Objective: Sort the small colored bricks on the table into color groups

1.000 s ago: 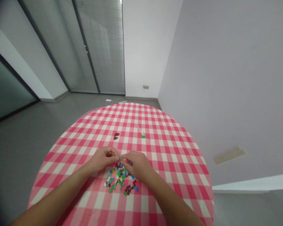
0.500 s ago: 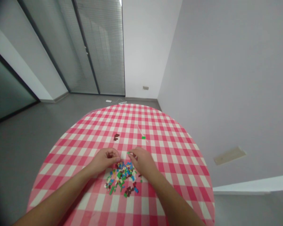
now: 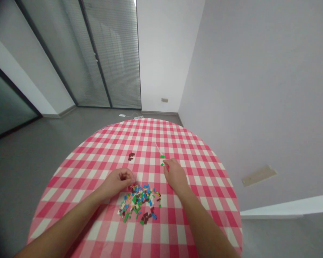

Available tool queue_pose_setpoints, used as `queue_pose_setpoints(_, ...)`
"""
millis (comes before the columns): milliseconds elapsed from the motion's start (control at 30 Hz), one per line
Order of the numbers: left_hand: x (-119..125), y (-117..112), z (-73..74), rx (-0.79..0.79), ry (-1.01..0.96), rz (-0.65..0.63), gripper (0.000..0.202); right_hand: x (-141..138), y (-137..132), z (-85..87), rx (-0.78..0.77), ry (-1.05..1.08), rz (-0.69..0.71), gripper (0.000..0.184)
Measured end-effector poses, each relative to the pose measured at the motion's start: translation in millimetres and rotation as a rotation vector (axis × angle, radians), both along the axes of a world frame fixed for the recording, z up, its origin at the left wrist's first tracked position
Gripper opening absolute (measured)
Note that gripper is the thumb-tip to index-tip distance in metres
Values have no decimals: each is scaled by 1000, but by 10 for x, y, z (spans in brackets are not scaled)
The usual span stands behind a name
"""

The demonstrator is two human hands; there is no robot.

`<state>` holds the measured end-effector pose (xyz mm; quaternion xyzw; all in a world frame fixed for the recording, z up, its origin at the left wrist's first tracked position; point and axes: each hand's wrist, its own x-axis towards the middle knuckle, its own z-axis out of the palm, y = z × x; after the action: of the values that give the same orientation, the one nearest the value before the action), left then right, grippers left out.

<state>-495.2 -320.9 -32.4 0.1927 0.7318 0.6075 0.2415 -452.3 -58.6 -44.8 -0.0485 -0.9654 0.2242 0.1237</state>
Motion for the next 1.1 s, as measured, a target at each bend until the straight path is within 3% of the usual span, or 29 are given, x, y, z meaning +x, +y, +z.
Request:
queue_pose_setpoints(233, 6, -1, 30, -10, -4, -3, 15, 23, -42, 42, 53, -58, 85, 27)
queue_pose_setpoints(533, -6, -17, -8, -4, 21, -17, 17, 6, -39, 7, 71, -60, 18, 38)
queue_pose_setpoints(700, -9, -18, 7, -14, 28, -19, 16, 4, -47, 41, 54, -72, -11, 34)
queue_pose_setpoints(1100, -10, -28, -3, -23, 61, -40, 17, -29, -43, 1, 112, -95, 14, 38)
